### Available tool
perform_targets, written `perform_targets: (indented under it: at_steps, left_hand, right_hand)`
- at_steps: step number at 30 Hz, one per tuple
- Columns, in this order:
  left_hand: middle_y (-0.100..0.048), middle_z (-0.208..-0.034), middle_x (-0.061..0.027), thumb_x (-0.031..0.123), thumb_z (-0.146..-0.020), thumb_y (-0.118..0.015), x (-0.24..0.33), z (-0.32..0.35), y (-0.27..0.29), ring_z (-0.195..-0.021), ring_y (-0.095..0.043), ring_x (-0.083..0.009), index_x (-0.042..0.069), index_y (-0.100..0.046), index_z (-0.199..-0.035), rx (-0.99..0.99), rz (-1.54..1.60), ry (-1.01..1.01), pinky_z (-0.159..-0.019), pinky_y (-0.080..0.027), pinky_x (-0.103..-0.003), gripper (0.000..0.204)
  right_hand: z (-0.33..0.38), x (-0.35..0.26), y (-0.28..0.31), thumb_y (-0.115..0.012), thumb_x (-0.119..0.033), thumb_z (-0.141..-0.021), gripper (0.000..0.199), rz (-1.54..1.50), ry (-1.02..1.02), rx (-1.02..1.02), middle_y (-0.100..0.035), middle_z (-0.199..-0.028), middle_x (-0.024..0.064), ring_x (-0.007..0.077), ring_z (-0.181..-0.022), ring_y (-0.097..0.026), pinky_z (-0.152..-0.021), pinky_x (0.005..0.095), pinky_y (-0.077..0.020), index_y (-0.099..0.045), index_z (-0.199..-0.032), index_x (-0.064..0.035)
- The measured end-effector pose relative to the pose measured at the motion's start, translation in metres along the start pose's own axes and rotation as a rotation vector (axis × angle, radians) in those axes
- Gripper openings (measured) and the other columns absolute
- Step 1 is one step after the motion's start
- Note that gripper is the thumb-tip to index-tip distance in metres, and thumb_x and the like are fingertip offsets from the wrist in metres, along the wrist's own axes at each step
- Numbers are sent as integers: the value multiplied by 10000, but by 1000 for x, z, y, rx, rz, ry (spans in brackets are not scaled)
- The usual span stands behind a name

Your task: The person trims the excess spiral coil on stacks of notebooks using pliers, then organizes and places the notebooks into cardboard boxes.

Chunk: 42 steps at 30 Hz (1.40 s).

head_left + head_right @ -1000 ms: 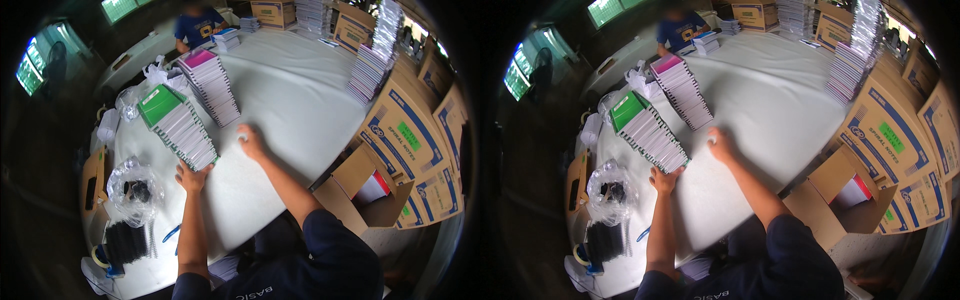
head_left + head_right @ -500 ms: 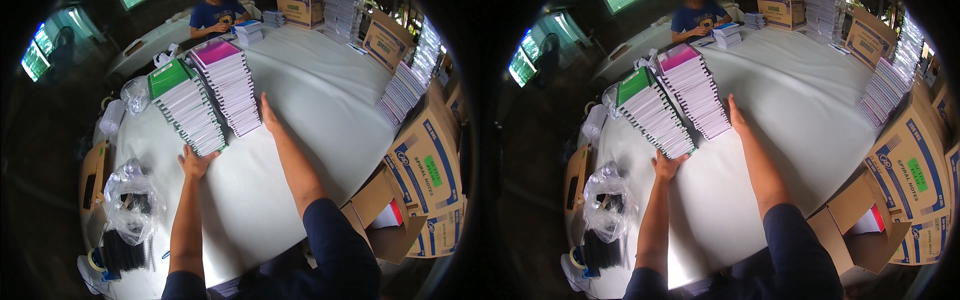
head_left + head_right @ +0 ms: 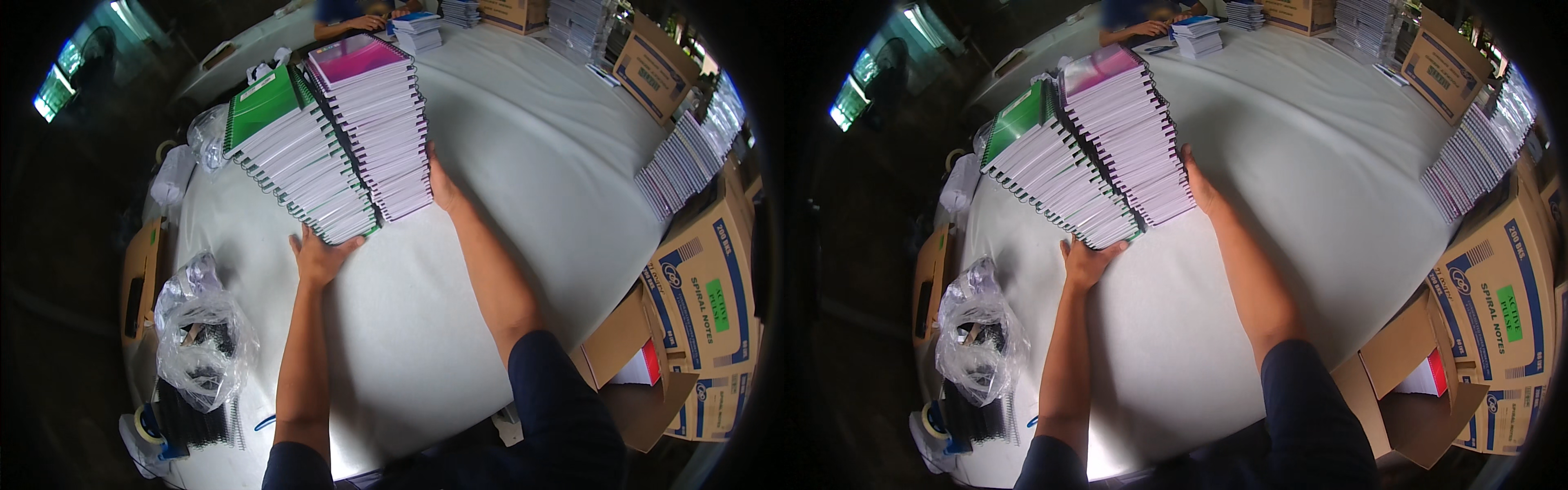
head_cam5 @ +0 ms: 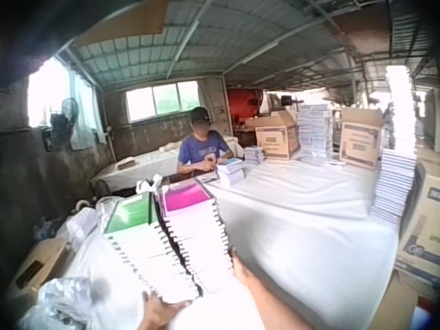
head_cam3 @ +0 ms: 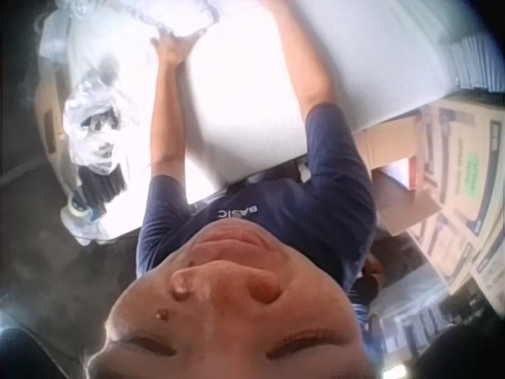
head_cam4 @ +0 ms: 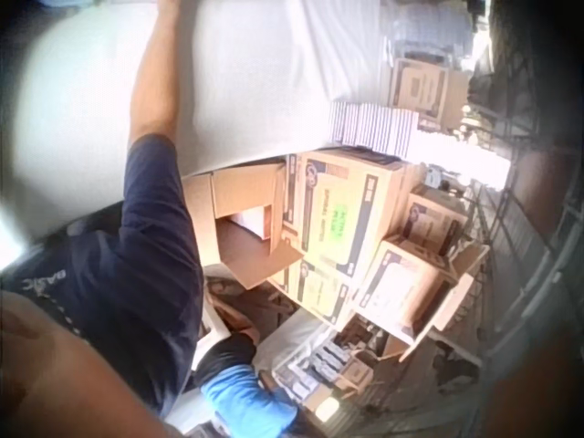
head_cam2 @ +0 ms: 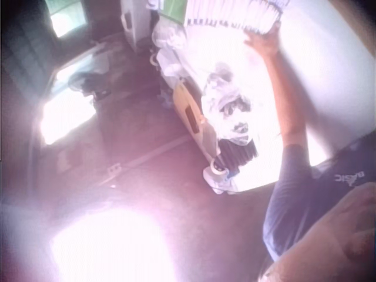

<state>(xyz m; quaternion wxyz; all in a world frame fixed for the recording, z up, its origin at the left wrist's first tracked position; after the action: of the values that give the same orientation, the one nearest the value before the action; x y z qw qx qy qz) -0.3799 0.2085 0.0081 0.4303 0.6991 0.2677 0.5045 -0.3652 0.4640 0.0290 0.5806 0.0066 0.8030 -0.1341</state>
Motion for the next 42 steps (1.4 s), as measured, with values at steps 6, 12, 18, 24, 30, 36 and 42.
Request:
perform_targets:
  at_steps: [6, 12, 18, 24, 30, 36, 42]
  left_hand:
    - [-462, -1317, -115, 531, -659, -721, 10, -1, -5, -1288, -318, -278, 85, -448, -1285, 23, 0, -65, -1063, -83, -523, 816]
    - [-444, -1333, -118, 247, -665, -656, -6, -1, 2, -1269, -316, -283, 76, -403, -1326, -169, 560, -61, -1059, -182, -392, 729]
    - [-163, -1500, -120, 655, -846, -310, 4, -17, 89, -1373, -125, -284, 189, -41, -1464, 14, 1730, 93, -1075, 35, -501, 819]
    - [-356, -1391, -63, 645, -883, -301, 57, -61, 128, -1279, -315, -240, 155, -273, -1396, 145, 1456, -120, -1065, -225, -385, 710]
    - [-311, -1428, -98, 652, -892, -232, 60, -52, 141, -1309, -274, -227, 74, -230, -1414, 122, 1268, -122, -1090, -178, -360, 778]
    - [-94, -1507, -140, 635, -903, -163, 56, 88, 134, -1392, -97, -256, 100, -111, -1450, 423, 829, -93, -1100, -10, -462, 767]
    - [-194, -1461, -222, 517, -885, -426, 93, 258, 7, -1370, -118, -376, 37, -214, -1418, -149, -51, -133, -1094, -67, -505, 748]
  right_hand:
    - [-4, 6, 13, -228, -543, -946, 707, 215, 87, 10, -297, -1431, 148, 233, -1307, -267, -1078, 323, -203, -312, -1368, 18]
    - [-2, -1, -2, -236, -533, -947, 711, -74, 29, -106, -194, -1472, 126, 227, -1361, -143, -1103, 322, -127, -196, -1411, 4]
    - [-15, -88, -6, -226, -605, -913, 777, -197, 430, 5, -185, -1487, 113, 210, -1364, -162, -1104, 333, -109, -164, -1433, -31]
    - [-2, -118, -44, -233, -591, -917, 792, -190, 514, -257, -184, -1483, 120, 219, -1365, -156, -1106, 343, -91, -133, -1427, 7]
    - [-4, -119, -43, -295, -545, -927, 752, -217, 545, -248, -205, -1480, 129, 226, -1370, -168, -1105, 322, -113, -155, -1427, -2]
    - [17, -158, -18, -283, -601, -902, 813, -4, 694, 80, -143, -1494, 163, 250, -1390, -101, -1108, 338, -58, -106, -1437, -15]
    - [107, -261, -40, -319, -643, -858, 819, 94, 1038, 102, -417, -1357, 168, 290, -1332, -267, -1085, 402, -156, -371, -1345, 14]
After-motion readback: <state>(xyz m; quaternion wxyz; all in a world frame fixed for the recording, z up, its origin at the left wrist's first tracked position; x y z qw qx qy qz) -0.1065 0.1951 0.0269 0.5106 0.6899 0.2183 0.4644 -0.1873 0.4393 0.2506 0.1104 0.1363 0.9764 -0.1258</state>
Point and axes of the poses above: each hand's wrist, its own z-axis away from the middle knuckle, its own y-axis out of the back of the hand, x = y × z, the point moved 6 cm from there along -z, towards the middle knuckle
